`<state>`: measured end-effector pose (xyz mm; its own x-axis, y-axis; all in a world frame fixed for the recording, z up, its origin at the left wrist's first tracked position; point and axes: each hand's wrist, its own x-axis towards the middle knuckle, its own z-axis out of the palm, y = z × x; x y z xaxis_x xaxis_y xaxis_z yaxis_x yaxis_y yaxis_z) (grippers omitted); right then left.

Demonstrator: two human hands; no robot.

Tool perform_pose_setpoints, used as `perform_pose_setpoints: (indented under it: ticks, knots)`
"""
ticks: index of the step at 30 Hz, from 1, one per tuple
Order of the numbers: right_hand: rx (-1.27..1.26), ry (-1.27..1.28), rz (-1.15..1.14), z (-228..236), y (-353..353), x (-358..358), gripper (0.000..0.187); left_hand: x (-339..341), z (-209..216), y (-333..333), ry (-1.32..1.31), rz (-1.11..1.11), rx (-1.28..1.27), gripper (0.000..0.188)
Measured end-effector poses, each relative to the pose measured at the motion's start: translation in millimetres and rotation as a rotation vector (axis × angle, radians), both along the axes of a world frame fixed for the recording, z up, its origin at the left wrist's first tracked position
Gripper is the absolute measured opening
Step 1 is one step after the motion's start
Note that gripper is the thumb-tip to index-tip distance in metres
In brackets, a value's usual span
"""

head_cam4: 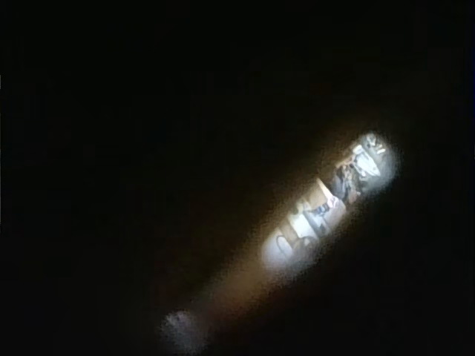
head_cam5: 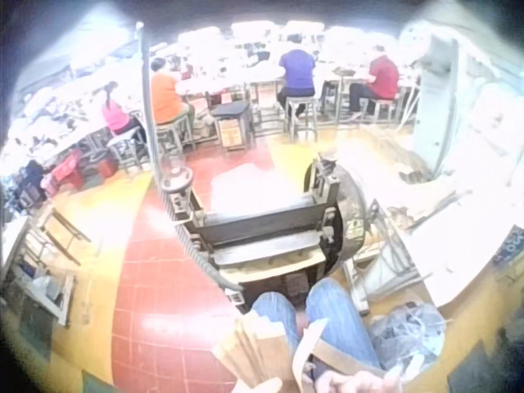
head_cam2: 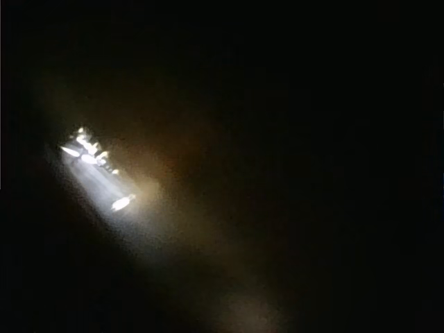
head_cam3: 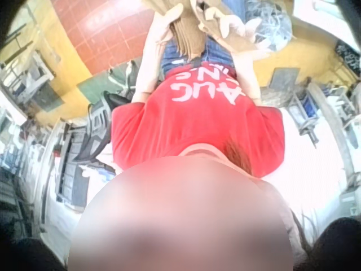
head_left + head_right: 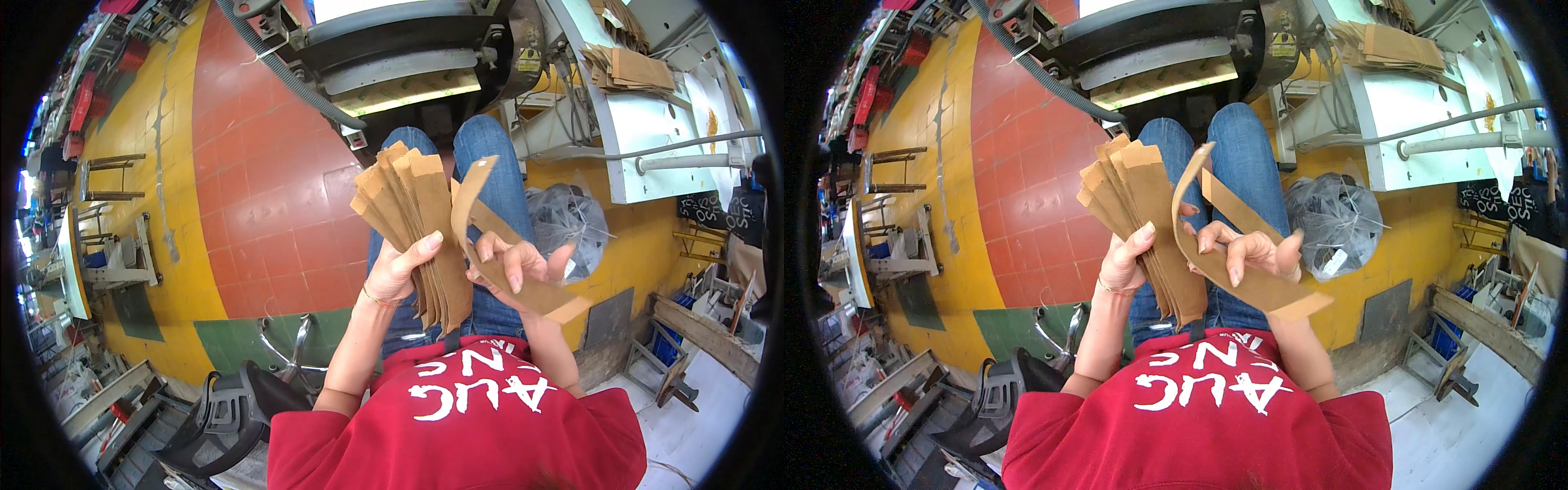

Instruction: The person sits at a workstation in a factory and repeatedly picks up, separates, and stacks small brown cardboard pieces. They occasionally place stacks on a nearby table and continue handling the pieces by hand.

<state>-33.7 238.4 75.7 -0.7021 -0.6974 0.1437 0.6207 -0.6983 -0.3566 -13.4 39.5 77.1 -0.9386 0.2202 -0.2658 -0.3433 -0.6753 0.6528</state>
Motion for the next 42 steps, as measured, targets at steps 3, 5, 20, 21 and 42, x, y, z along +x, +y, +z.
perform_pose_setpoints:
  ticks: [3,5,20,21,42]
  knots:
    - [0.514,0.362,-0.050,15,6,-2,0.073,3,-3,-3,0.014,-0.030,-0.038,0.061]
    - [0.632,0.342,-0.001,29,9,-4,0.041,5,-6,-5,0.015,-0.041,-0.024,0.062]
    - [2.086,0.877,-0.379,-5,26,-14,0.035,22,-30,-63,0.012,0.286,0.252,0.054]
    - [2.204,0.915,-0.349,-12,31,-10,0.036,25,-31,-67,0.012,0.279,0.237,0.054]
    - [0.648,0.279,-0.430,118,16,-75,0.043,-39,32,-45,0.119,0.120,-0.070,0.050]
